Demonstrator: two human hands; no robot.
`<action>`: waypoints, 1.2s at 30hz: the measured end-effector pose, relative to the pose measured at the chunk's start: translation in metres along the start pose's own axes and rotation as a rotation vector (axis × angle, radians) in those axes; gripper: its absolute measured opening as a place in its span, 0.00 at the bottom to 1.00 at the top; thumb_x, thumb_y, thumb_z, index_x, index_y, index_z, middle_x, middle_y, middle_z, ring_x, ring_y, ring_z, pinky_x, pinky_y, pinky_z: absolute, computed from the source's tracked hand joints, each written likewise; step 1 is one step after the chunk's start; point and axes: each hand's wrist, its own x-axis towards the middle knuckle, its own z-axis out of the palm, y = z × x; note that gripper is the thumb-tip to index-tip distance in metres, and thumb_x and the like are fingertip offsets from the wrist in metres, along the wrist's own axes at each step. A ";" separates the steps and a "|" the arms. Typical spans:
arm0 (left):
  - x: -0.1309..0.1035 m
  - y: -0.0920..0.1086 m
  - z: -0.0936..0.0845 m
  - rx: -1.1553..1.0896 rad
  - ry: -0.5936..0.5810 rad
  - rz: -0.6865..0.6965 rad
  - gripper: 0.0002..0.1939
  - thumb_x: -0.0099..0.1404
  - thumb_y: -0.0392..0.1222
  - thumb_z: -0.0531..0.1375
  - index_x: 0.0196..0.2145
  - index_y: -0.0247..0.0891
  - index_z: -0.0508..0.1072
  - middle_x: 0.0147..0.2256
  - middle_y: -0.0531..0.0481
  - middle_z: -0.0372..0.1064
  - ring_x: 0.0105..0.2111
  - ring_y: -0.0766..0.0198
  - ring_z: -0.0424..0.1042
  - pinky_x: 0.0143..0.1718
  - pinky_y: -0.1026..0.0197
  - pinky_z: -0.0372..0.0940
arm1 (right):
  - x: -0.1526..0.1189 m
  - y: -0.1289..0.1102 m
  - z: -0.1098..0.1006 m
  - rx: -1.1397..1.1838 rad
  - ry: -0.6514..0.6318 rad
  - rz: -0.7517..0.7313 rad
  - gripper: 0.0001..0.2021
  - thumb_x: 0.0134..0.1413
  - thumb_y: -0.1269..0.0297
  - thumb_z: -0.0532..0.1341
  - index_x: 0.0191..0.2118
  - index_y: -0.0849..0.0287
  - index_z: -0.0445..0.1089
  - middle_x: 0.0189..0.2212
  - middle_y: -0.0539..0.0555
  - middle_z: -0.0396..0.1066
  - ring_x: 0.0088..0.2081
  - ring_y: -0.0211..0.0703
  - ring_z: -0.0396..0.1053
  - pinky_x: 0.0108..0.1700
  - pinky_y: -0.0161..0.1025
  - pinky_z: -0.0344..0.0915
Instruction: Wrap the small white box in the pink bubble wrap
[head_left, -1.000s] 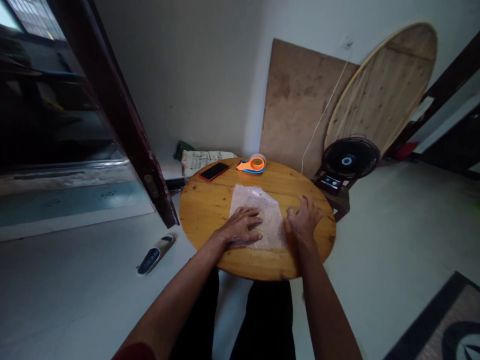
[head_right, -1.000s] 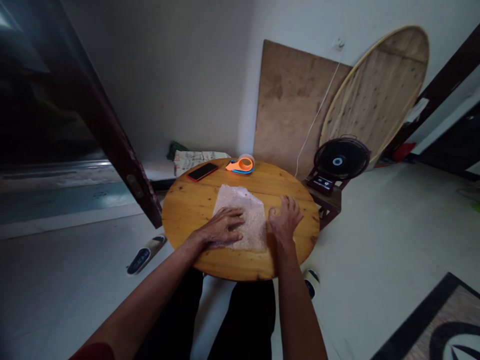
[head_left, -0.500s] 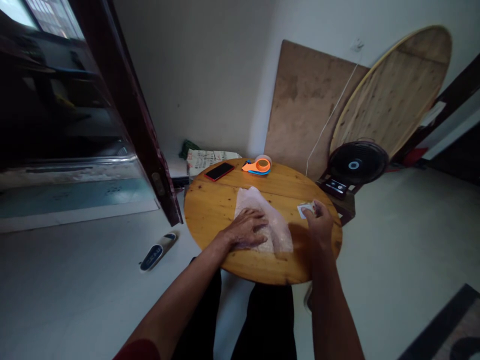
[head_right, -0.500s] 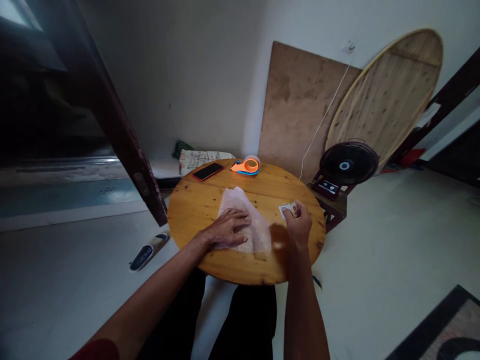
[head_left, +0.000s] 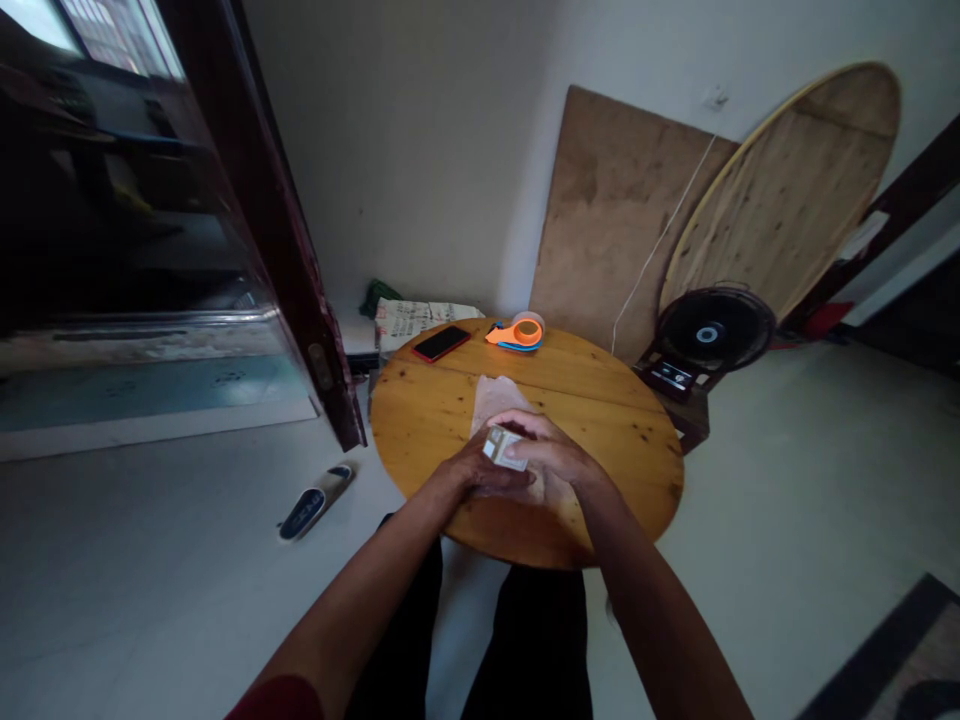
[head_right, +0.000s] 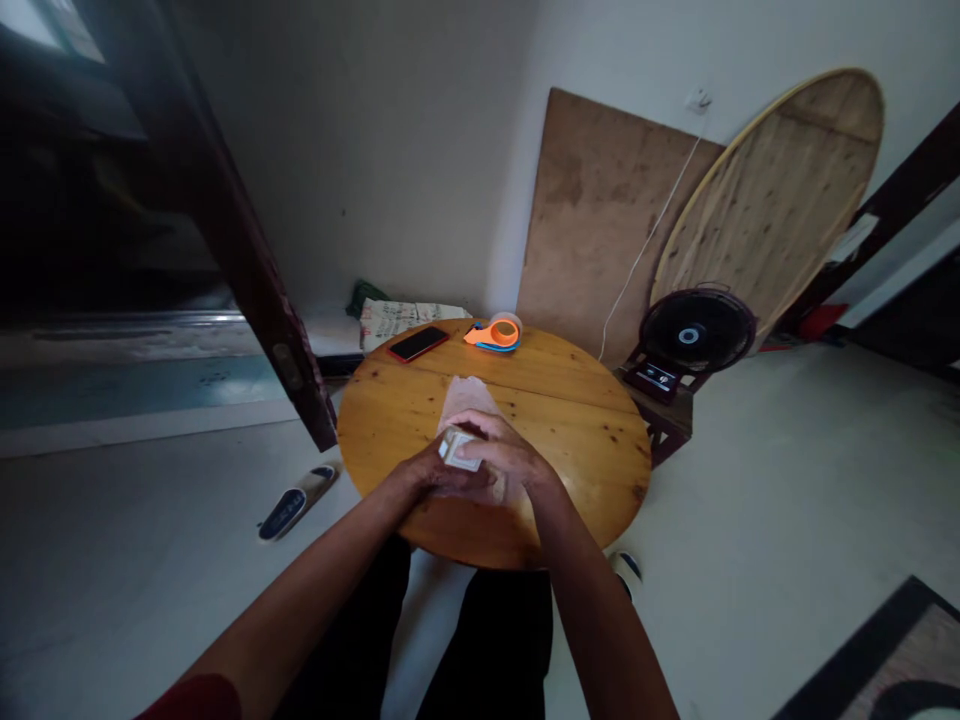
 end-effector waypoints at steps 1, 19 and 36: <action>0.001 0.000 0.000 0.032 -0.004 0.033 0.22 0.53 0.45 0.66 0.46 0.37 0.74 0.45 0.48 0.74 0.48 0.52 0.69 0.53 0.52 0.64 | 0.004 0.010 -0.006 0.036 0.048 0.001 0.20 0.41 0.66 0.62 0.45 0.57 0.73 0.41 0.51 0.73 0.44 0.45 0.69 0.48 0.41 0.62; 0.013 -0.012 -0.008 0.372 0.221 0.021 0.14 0.58 0.38 0.57 0.41 0.40 0.77 0.46 0.46 0.74 0.51 0.54 0.68 0.57 0.50 0.59 | -0.004 0.070 -0.038 -0.128 0.571 0.065 0.23 0.41 0.62 0.64 0.48 0.57 0.68 0.38 0.51 0.72 0.38 0.42 0.68 0.44 0.39 0.64; 0.011 -0.019 -0.008 0.409 0.213 -0.057 0.14 0.65 0.47 0.54 0.43 0.39 0.74 0.45 0.45 0.72 0.49 0.55 0.68 0.55 0.50 0.58 | -0.005 0.079 -0.037 -0.120 0.399 0.043 0.25 0.42 0.64 0.64 0.51 0.57 0.69 0.43 0.52 0.74 0.42 0.44 0.71 0.48 0.42 0.67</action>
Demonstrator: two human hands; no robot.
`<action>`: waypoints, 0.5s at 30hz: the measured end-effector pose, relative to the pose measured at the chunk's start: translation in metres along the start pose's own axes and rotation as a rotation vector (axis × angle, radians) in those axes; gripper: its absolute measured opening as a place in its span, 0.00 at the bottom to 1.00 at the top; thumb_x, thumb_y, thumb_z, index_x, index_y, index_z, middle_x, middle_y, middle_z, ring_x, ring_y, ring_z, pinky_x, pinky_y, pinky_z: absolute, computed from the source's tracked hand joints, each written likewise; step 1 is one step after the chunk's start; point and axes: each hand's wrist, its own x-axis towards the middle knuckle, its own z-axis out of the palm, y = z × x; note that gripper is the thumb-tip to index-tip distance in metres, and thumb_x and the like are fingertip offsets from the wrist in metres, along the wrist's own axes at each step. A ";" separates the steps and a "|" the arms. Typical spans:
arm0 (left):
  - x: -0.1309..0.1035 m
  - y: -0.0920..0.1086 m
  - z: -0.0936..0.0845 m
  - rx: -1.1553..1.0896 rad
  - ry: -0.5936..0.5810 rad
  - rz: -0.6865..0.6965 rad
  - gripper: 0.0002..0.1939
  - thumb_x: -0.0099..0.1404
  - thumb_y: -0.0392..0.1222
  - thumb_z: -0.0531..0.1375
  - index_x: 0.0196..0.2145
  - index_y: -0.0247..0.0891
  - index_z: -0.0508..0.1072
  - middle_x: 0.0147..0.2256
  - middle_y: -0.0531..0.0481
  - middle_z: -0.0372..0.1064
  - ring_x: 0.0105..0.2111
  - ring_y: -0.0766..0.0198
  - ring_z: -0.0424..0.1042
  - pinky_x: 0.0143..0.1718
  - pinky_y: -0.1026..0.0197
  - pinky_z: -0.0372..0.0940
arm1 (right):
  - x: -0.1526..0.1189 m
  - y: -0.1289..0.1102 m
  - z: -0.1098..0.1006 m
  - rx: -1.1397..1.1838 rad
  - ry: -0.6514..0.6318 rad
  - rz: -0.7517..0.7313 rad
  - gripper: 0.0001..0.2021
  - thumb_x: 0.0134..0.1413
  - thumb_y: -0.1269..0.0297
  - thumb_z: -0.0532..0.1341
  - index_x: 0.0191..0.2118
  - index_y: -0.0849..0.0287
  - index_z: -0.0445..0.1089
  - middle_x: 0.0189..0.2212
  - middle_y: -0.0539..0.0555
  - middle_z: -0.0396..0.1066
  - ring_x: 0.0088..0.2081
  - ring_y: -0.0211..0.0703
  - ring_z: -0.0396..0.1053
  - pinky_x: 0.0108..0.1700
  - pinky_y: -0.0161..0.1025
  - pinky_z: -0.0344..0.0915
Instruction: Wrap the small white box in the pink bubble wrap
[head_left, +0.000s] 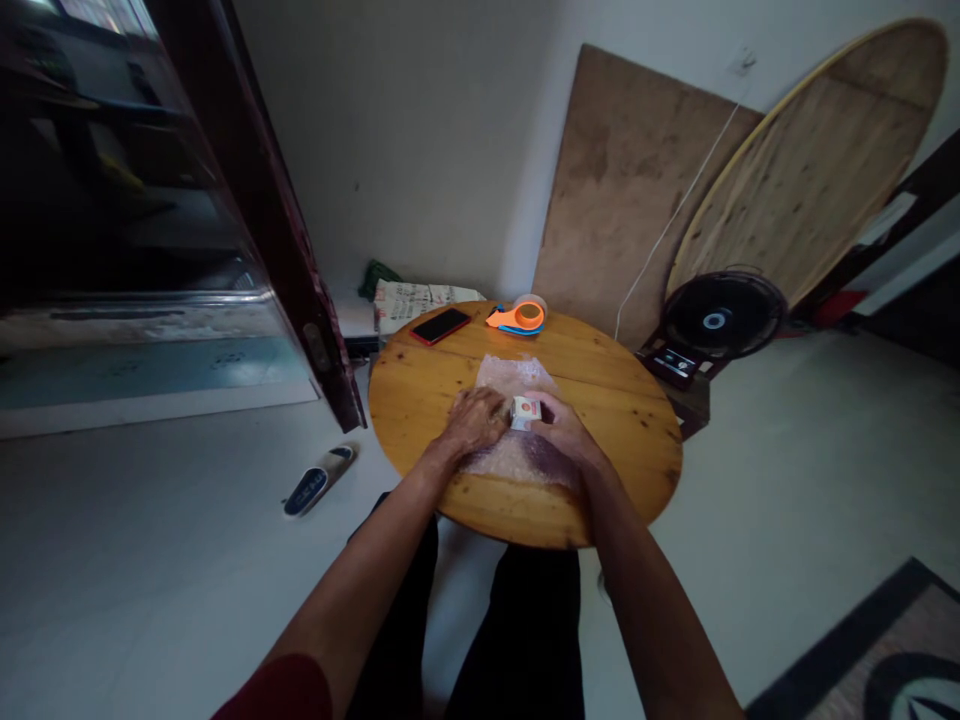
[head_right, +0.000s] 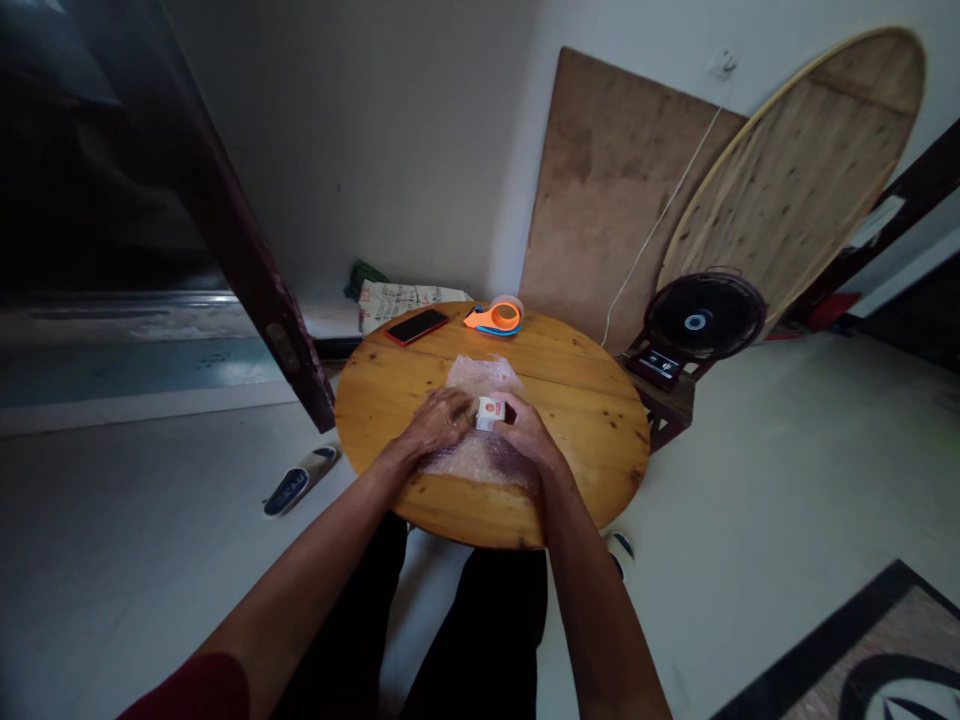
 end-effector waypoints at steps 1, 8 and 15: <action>0.000 0.001 -0.001 -0.002 0.000 0.006 0.14 0.66 0.47 0.53 0.43 0.39 0.74 0.45 0.45 0.72 0.49 0.55 0.68 0.54 0.50 0.58 | 0.000 -0.001 0.001 -0.003 -0.017 -0.009 0.25 0.43 0.64 0.63 0.51 0.57 0.68 0.44 0.53 0.74 0.43 0.44 0.71 0.49 0.42 0.67; 0.000 0.002 -0.003 -0.007 -0.003 0.010 0.15 0.67 0.48 0.52 0.42 0.40 0.74 0.44 0.45 0.73 0.48 0.56 0.68 0.53 0.51 0.58 | -0.001 0.000 0.000 -0.088 -0.030 -0.037 0.28 0.43 0.67 0.60 0.55 0.56 0.65 0.50 0.54 0.71 0.47 0.44 0.70 0.51 0.42 0.66; -0.001 0.001 -0.004 -0.023 -0.005 0.036 0.14 0.66 0.47 0.54 0.43 0.40 0.74 0.45 0.45 0.73 0.49 0.55 0.68 0.53 0.51 0.58 | 0.001 0.005 0.001 -0.088 -0.013 -0.057 0.25 0.43 0.67 0.61 0.52 0.57 0.68 0.46 0.53 0.73 0.44 0.44 0.70 0.48 0.41 0.66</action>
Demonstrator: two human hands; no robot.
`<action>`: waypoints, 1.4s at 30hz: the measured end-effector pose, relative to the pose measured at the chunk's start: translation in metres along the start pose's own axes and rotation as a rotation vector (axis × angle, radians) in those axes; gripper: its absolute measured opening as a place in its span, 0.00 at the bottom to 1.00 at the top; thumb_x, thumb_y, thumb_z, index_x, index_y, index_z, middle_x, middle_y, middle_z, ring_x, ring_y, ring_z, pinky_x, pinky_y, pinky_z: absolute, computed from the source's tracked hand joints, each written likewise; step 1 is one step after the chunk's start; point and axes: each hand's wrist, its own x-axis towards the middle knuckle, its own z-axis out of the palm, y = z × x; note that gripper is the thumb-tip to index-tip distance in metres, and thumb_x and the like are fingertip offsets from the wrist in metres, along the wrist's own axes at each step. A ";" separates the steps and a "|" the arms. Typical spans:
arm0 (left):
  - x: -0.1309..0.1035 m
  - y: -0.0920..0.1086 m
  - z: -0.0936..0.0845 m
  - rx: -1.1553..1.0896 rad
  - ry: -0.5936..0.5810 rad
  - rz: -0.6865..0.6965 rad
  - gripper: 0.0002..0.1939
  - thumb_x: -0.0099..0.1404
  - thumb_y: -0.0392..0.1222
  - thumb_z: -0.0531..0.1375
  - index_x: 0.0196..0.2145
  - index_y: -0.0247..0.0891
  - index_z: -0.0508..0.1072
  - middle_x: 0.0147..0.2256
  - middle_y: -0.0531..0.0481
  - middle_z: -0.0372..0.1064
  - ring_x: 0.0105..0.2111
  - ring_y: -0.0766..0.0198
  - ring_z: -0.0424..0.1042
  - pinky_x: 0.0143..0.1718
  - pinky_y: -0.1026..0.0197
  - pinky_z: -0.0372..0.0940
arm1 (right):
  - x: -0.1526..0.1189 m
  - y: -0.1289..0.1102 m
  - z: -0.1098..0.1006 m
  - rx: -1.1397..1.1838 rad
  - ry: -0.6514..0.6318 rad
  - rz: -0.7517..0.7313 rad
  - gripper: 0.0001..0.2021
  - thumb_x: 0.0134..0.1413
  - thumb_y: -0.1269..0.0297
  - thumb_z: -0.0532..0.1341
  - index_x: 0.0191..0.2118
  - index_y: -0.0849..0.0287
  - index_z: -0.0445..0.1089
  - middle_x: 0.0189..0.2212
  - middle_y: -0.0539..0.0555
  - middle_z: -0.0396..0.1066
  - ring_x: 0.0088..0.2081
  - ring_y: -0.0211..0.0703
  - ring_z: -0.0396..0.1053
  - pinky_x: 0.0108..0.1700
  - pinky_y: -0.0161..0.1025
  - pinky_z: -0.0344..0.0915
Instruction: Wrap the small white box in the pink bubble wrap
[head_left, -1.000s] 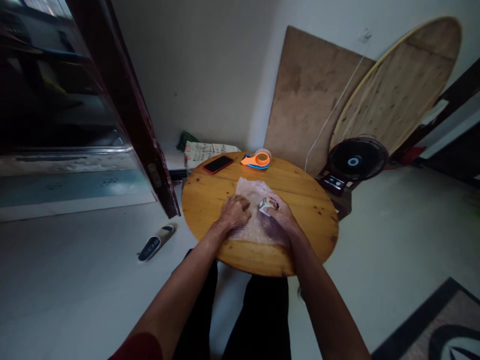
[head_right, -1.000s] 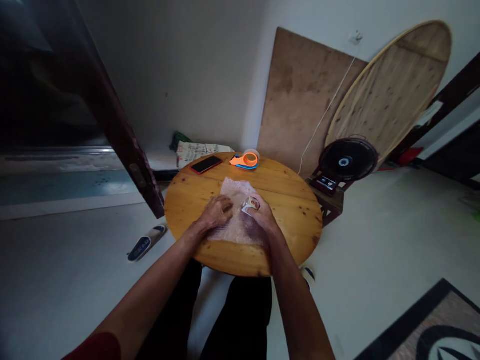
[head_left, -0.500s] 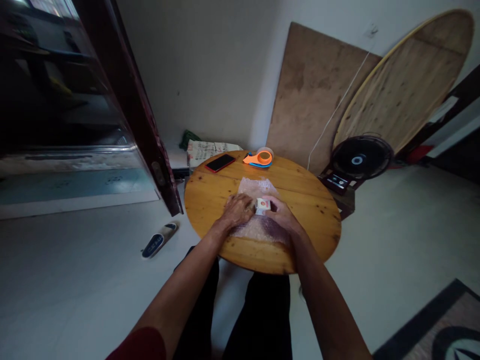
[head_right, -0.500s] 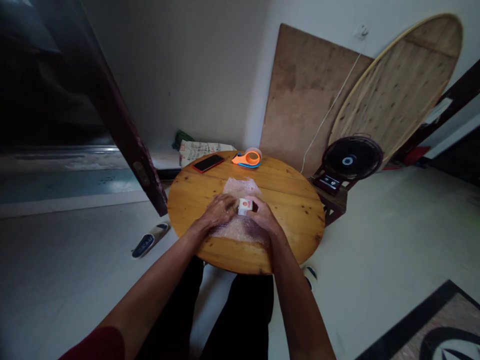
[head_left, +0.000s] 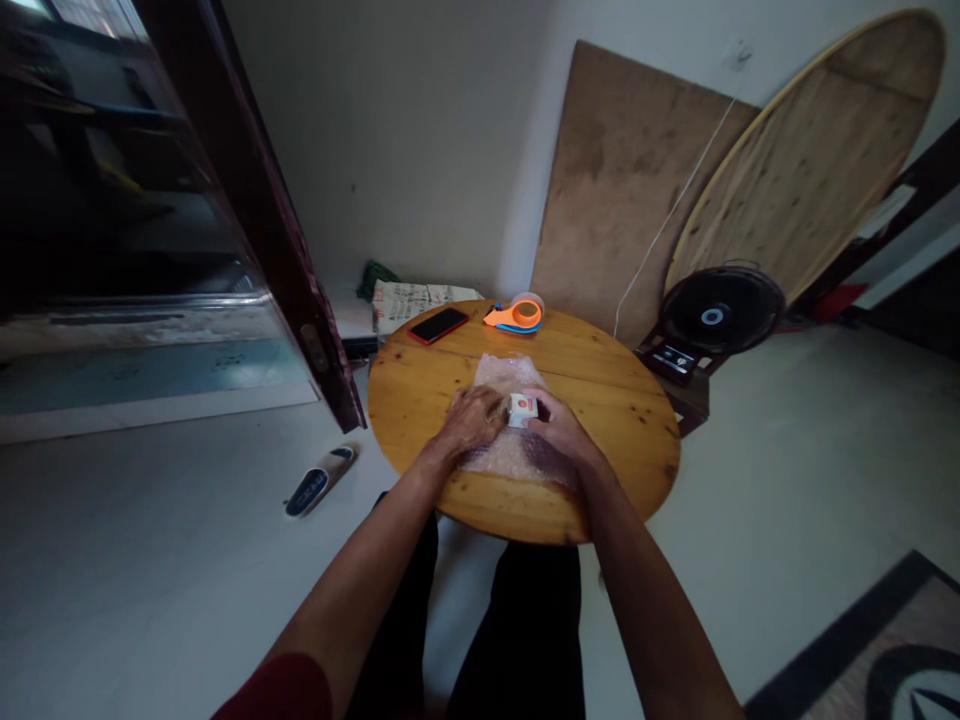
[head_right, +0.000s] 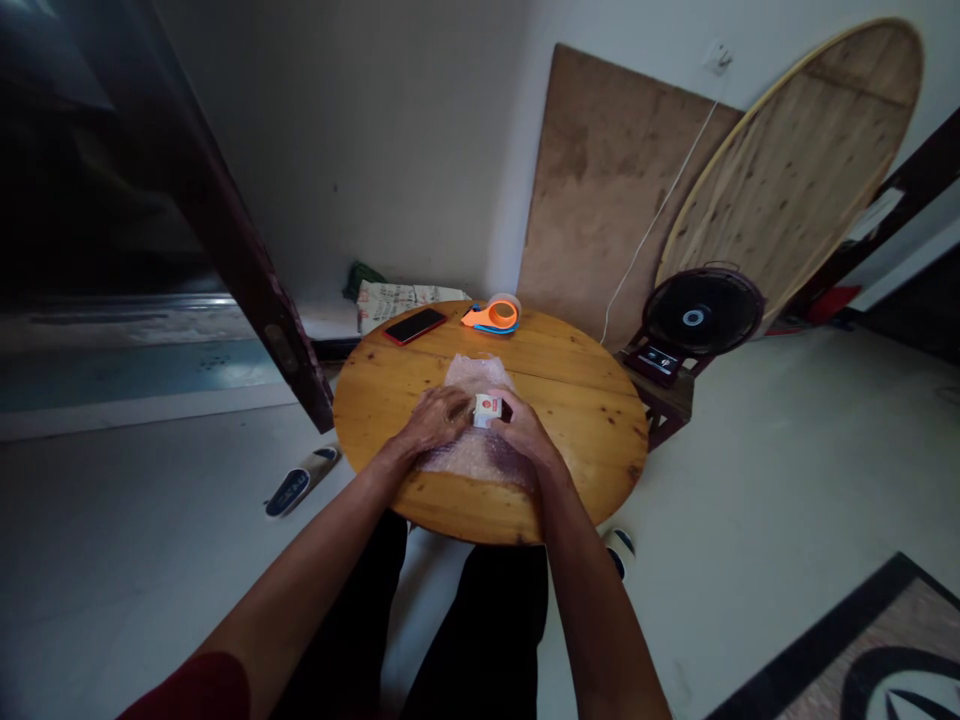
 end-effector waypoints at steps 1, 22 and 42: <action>0.000 0.000 0.000 0.000 0.000 0.001 0.14 0.66 0.47 0.54 0.43 0.40 0.74 0.45 0.45 0.73 0.49 0.55 0.68 0.53 0.51 0.58 | 0.000 0.001 0.000 0.000 0.000 -0.008 0.25 0.43 0.67 0.61 0.52 0.57 0.68 0.46 0.52 0.73 0.44 0.44 0.70 0.48 0.41 0.66; 0.002 -0.004 0.002 0.020 -0.019 -0.017 0.14 0.64 0.44 0.56 0.44 0.39 0.75 0.47 0.45 0.72 0.50 0.56 0.68 0.55 0.51 0.58 | -0.001 0.002 0.000 -0.002 0.005 -0.008 0.27 0.43 0.69 0.60 0.54 0.55 0.66 0.46 0.52 0.72 0.45 0.45 0.70 0.49 0.42 0.66; 0.007 -0.004 0.001 -0.060 0.018 -0.120 0.16 0.61 0.41 0.59 0.47 0.37 0.74 0.50 0.43 0.72 0.51 0.55 0.69 0.56 0.52 0.60 | 0.002 0.001 -0.004 0.247 0.094 0.034 0.23 0.45 0.65 0.62 0.51 0.55 0.70 0.50 0.52 0.72 0.51 0.48 0.69 0.55 0.46 0.63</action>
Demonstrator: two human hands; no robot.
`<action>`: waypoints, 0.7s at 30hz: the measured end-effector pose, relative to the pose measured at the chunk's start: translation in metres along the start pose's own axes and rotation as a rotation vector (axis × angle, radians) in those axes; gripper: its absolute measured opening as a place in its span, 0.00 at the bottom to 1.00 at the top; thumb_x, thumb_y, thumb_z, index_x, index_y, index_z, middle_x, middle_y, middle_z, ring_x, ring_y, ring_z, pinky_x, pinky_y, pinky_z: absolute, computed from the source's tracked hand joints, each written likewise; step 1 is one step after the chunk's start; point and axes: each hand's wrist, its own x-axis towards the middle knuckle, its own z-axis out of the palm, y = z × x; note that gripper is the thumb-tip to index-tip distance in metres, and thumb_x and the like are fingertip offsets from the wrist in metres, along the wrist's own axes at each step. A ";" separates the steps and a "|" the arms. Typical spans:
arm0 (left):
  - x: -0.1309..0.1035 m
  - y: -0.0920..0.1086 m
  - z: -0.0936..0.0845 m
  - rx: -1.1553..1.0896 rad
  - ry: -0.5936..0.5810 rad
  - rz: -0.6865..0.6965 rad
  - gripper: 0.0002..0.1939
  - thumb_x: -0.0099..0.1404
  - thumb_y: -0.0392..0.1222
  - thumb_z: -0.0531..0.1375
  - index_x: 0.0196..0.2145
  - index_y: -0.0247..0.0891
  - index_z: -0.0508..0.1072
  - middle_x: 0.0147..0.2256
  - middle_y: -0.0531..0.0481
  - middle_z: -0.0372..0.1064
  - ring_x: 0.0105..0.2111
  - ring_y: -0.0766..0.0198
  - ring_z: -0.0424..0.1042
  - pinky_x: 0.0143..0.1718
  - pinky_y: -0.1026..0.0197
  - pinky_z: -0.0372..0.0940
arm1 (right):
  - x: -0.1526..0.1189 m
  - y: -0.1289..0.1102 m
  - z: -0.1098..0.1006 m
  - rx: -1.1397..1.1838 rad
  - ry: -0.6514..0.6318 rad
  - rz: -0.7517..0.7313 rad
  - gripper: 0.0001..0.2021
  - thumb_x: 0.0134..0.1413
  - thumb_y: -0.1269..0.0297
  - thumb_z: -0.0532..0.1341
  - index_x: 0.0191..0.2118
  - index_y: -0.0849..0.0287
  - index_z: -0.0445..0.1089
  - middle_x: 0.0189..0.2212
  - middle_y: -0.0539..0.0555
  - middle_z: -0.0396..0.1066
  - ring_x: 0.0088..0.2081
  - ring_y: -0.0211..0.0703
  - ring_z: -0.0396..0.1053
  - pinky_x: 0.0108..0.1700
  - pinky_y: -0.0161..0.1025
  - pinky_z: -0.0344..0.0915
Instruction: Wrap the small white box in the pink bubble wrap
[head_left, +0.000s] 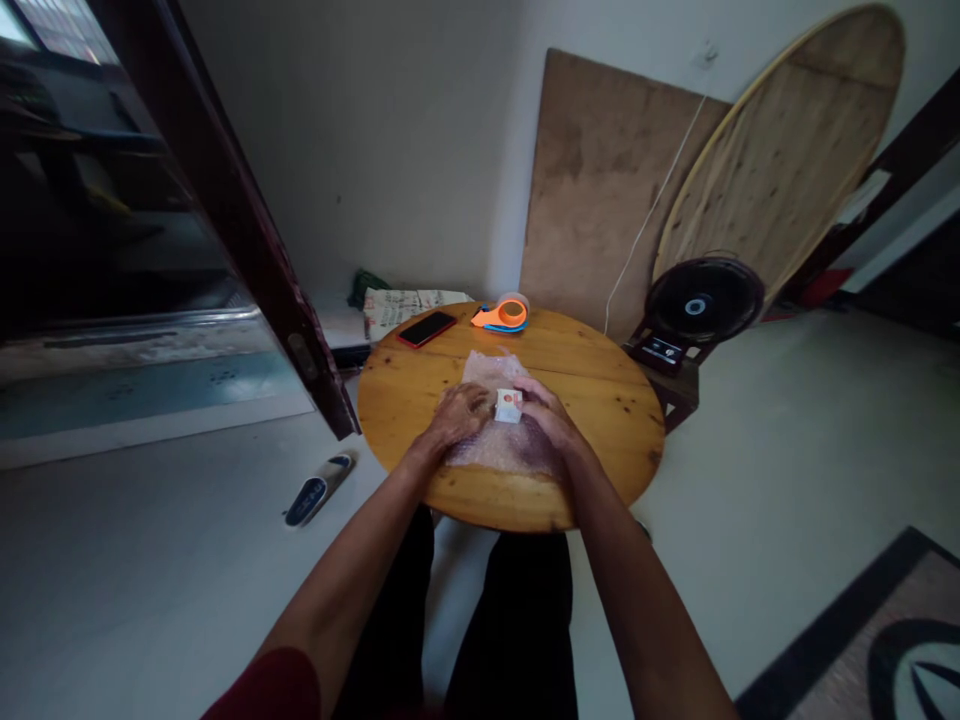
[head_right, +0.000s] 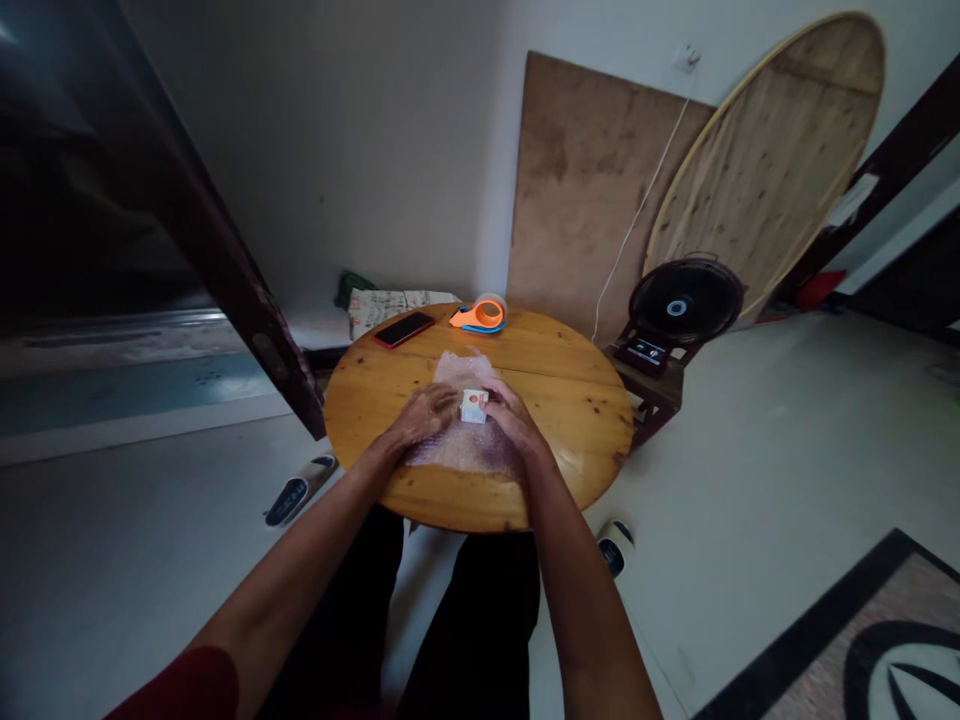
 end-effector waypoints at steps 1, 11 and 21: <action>-0.001 0.002 -0.003 0.003 0.018 -0.026 0.17 0.60 0.40 0.59 0.47 0.36 0.74 0.51 0.42 0.71 0.52 0.55 0.69 0.57 0.52 0.60 | 0.001 0.000 0.000 0.036 0.032 0.006 0.22 0.45 0.63 0.62 0.50 0.55 0.71 0.49 0.53 0.73 0.51 0.49 0.69 0.55 0.46 0.64; -0.071 0.061 -0.040 0.274 -0.217 0.293 0.17 0.55 0.44 0.63 0.44 0.43 0.74 0.49 0.44 0.70 0.57 0.47 0.61 0.63 0.38 0.42 | 0.012 0.016 -0.006 0.209 0.265 0.052 0.28 0.48 0.56 0.61 0.58 0.49 0.63 0.60 0.53 0.63 0.54 0.48 0.67 0.49 0.45 0.68; -0.068 0.068 -0.010 0.492 -0.210 0.294 0.07 0.62 0.35 0.55 0.34 0.38 0.73 0.37 0.43 0.73 0.44 0.54 0.71 0.64 0.41 0.43 | 0.010 0.015 -0.010 0.216 0.336 0.115 0.28 0.44 0.52 0.61 0.54 0.52 0.64 0.56 0.55 0.65 0.49 0.45 0.69 0.42 0.39 0.69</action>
